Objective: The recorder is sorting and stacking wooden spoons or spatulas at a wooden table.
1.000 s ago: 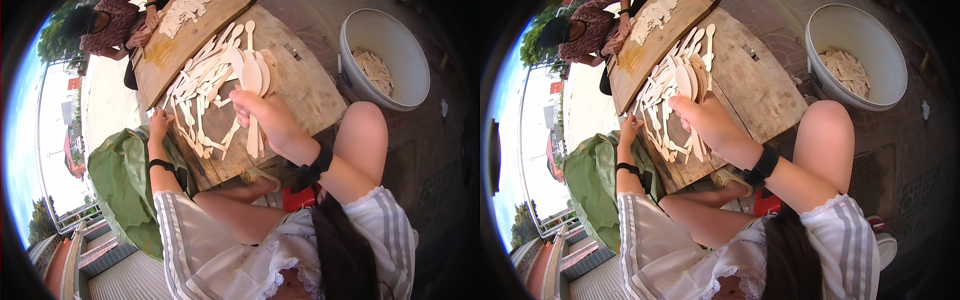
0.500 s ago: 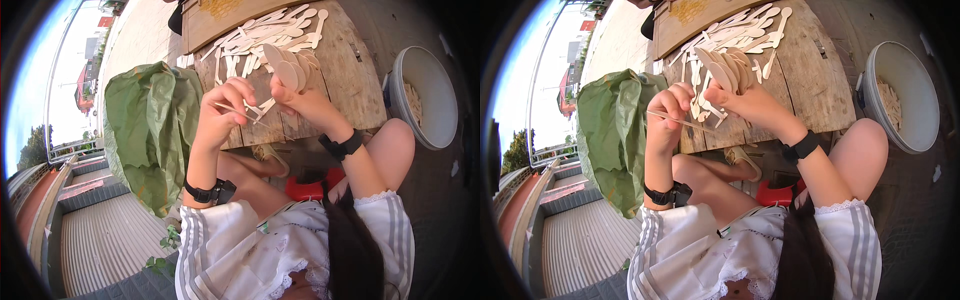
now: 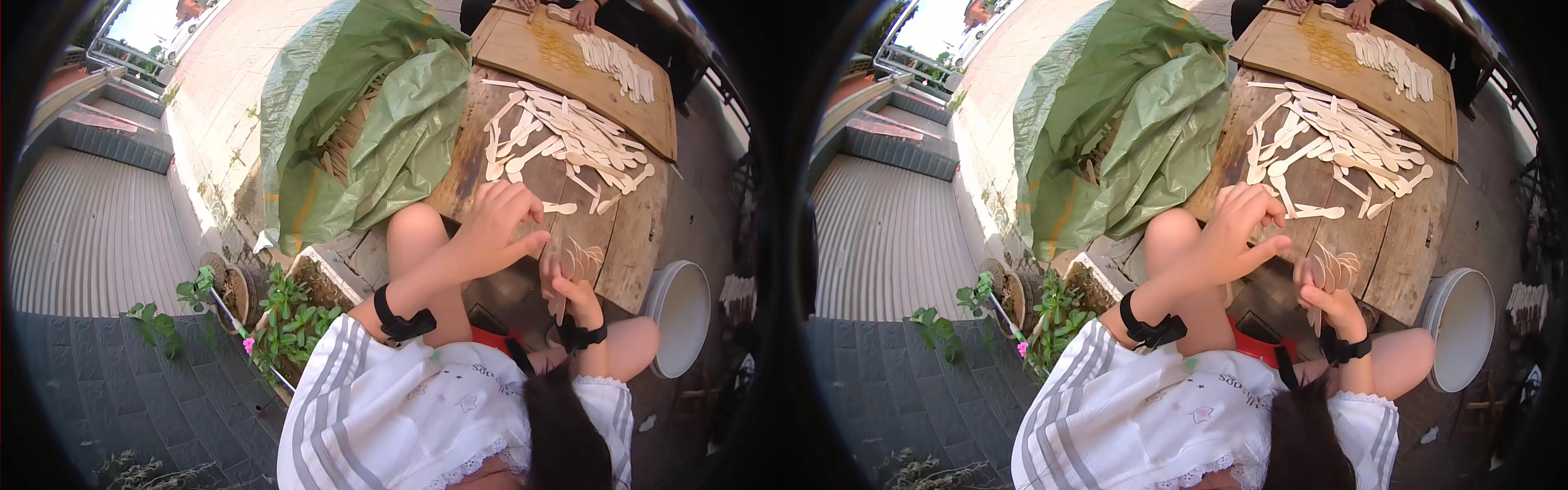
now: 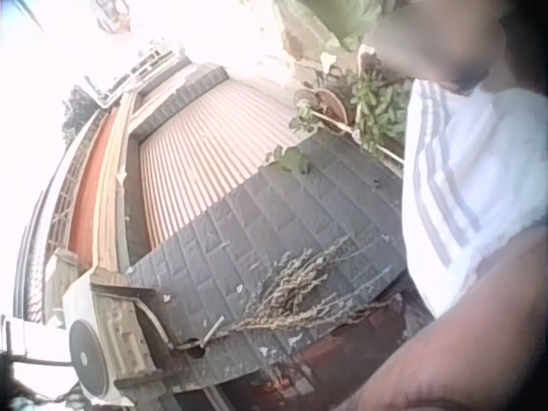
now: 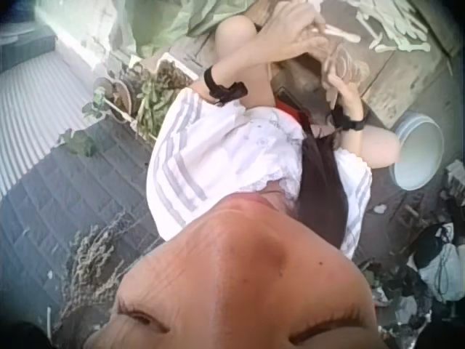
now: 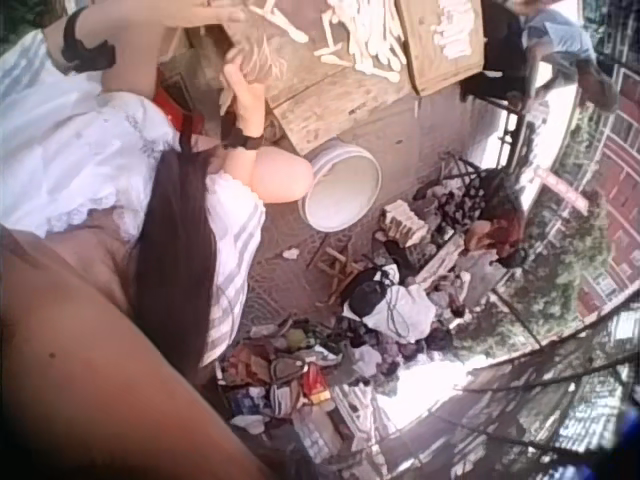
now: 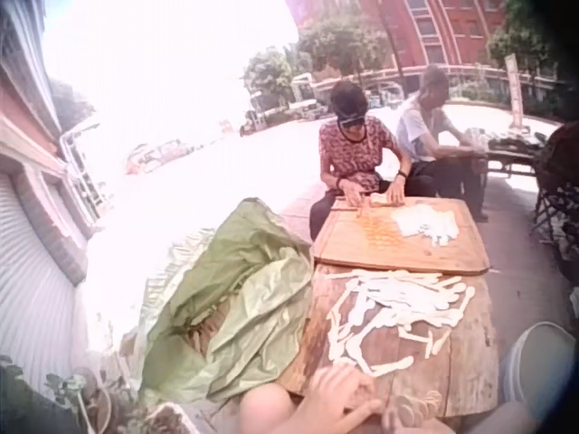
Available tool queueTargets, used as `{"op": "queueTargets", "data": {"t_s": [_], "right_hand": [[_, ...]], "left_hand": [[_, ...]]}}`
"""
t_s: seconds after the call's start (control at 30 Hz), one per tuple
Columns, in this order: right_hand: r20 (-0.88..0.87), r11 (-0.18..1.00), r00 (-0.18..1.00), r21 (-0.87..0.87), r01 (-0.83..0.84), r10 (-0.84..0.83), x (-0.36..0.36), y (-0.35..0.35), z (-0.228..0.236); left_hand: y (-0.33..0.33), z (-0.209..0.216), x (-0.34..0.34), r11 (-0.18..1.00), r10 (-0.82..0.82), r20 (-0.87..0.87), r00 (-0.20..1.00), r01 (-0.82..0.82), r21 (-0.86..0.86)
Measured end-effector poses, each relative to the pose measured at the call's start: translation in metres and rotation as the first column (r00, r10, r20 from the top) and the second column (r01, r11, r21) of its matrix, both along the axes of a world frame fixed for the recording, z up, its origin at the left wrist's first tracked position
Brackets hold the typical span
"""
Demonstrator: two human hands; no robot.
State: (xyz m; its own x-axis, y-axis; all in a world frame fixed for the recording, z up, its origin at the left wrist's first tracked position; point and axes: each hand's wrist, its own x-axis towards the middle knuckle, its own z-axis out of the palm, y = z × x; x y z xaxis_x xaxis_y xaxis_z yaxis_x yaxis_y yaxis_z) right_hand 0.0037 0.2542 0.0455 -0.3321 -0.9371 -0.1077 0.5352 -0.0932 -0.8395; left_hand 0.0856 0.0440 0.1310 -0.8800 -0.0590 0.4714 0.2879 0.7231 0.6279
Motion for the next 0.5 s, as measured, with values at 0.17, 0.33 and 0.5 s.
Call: {"op": "queueTargets", "data": {"t_s": [0.17, 0.33, 0.5], "right_hand": [[0.12, 0.939, 0.931, 0.02, 0.343, -0.343, 0.03, 0.043, 0.043], [0.065, 0.765, 0.766, -0.051, 0.642, -0.639, 0.023, 0.096, 0.054], [0.231, 0.637, 0.653, -0.151, 0.756, -0.721, 0.012, 0.123, 0.027]], "left_hand": [[-0.157, 0.038, -0.009, 0.71, 0.622, -0.166, 0.765, -0.641, -0.292], [-0.269, 0.007, -0.02, 0.661, 0.744, 0.596, 0.303, -0.465, -0.589], [-0.382, -0.172, -0.007, 0.709, 0.497, 0.826, 0.266, -0.673, -0.21]]}}
